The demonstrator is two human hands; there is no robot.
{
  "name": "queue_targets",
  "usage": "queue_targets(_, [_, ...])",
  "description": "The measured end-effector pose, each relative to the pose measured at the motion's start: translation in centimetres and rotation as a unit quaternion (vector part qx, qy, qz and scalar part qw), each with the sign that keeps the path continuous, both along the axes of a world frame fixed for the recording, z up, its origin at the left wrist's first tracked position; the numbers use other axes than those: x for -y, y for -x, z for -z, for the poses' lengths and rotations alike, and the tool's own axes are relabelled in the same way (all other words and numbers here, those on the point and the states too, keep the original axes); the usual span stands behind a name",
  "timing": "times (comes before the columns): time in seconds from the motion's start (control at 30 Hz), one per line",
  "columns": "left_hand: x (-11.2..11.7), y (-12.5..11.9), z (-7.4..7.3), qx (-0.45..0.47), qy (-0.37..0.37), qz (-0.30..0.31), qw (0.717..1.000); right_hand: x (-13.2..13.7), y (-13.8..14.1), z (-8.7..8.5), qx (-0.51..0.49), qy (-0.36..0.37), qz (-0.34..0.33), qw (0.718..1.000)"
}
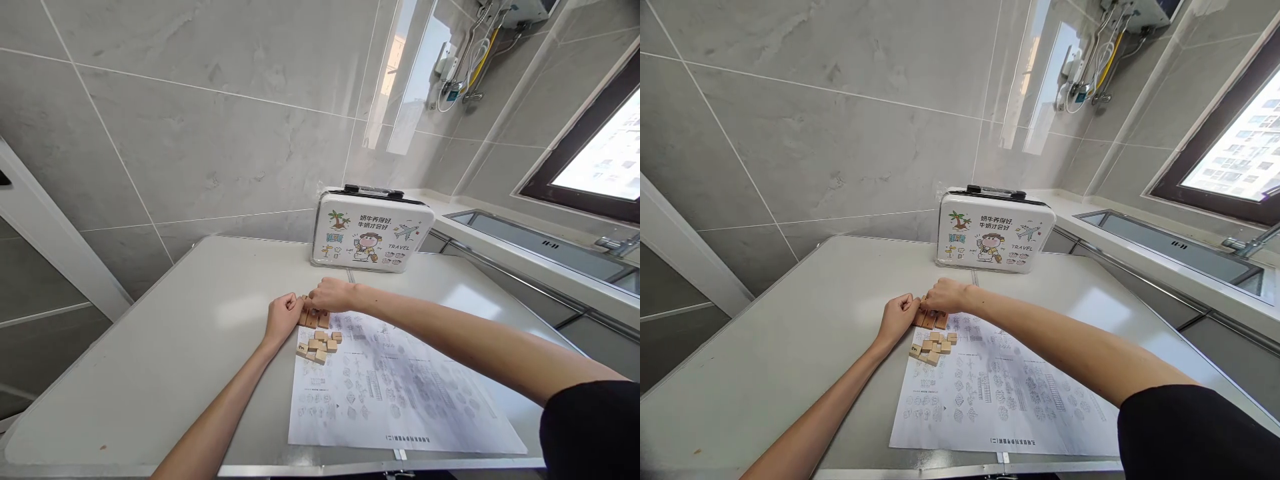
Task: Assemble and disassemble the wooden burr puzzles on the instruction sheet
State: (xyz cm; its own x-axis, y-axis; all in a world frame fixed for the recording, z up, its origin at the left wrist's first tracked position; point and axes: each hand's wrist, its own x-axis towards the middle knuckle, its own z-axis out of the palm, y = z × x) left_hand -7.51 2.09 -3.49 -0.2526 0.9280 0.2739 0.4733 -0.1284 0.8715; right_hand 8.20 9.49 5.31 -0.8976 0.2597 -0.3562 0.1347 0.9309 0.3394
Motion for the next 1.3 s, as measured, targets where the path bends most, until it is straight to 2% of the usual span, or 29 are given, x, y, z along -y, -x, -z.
queue_targets(0.2, [0.2, -0.1, -0.3, 0.003, 0.004, -0.003, 1.000, -0.6, 0.5, -0.1, 0.018, 0.004, -0.005, 1.000])
queue_targets(0.33, [0.3, -0.2, -0.5, 0.001, 0.006, -0.005, 1.000, -0.7, -0.1, -0.2, 0.031, 0.006, 0.017, 0.999])
queue_targets(0.6, [0.6, -0.3, -0.8, 0.007, 0.008, -0.006, 1.000, -0.7, -3.2, -0.1, 0.049, 0.032, 0.097, 0.994])
queue_targets(1.0, [0.7, -0.1, -1.0, 0.016, 0.014, -0.002, 1.000, -1.3, -7.9, 0.6, 0.024, 0.067, 0.158, 0.985])
queue_targets(1.13, [0.6, -0.1, -0.8, 0.018, 0.017, 0.001, 1.000, -0.3, -9.8, -0.2, 0.008, 0.066, 0.170, 0.983])
queue_targets(1.3, [0.6, -0.1, -0.8, 0.016, 0.016, 0.003, 1.000, 2.6, -12.0, -1.1, -0.008, 0.082, 0.164, 0.983])
